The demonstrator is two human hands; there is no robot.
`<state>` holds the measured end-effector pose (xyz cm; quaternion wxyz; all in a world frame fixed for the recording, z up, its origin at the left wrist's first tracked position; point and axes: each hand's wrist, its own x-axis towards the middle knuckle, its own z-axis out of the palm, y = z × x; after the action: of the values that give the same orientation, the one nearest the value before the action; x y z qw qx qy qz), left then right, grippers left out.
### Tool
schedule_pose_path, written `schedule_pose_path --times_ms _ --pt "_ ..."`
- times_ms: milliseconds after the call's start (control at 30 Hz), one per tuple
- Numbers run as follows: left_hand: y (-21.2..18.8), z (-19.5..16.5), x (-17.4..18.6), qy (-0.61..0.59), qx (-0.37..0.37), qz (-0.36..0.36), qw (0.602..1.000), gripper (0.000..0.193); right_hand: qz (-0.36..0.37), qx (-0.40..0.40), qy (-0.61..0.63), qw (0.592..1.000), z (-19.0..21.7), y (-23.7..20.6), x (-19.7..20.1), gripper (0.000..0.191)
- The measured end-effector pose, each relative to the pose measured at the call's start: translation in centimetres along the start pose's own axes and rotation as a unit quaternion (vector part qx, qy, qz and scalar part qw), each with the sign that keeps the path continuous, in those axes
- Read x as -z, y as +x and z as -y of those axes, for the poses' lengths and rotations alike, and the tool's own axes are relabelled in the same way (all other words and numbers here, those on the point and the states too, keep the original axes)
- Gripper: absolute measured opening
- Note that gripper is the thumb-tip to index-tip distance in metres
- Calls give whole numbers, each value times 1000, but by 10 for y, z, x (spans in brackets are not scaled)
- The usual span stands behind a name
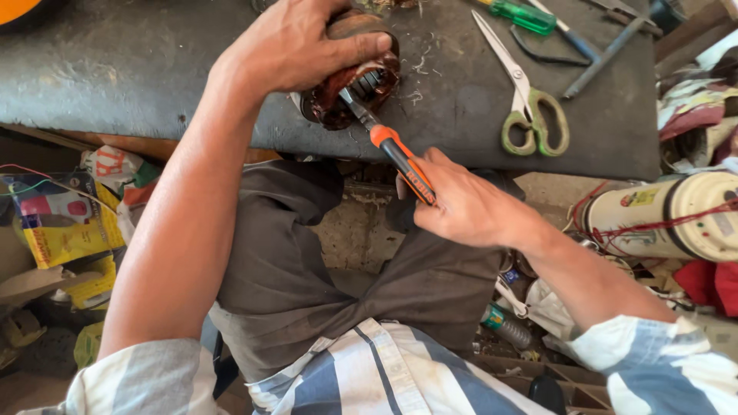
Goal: The person sits on the floor at a workbench and uses pliers to pull and cut burnt copper windings out of an old electric motor stator, working around the slots one section at a time and setting the extracted wire coils on the bench. At the end they handle the cleared stator and pick up a phone.
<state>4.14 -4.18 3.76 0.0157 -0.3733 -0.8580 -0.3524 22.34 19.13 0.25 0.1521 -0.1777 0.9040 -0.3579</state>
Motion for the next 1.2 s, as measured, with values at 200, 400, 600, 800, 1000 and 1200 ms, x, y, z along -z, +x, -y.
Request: schedule_pose_path --times_ms 200,400,600,800,1000,1200 --pt "0 12 -6 48 54 52 996 71 -40 -38 -16 998 21 -2 -21 37" --pt "4 19 -14 35 12 7 999 66 -72 -34 -43 996 13 -9 -33 41" --pt "6 23 -15 40 3 3 999 67 10 -65 529 846 -19 -16 -35 40" --pt "2 20 -13 35 -4 10 999 72 38 30 765 642 -28 -11 -59 36" --pt "3 11 -10 57 -4 23 998 75 45 28 837 545 -24 -9 -79 28" --pt "2 18 -14 54 4 17 998 75 -5 -92 710 698 -17 -18 -83 36"
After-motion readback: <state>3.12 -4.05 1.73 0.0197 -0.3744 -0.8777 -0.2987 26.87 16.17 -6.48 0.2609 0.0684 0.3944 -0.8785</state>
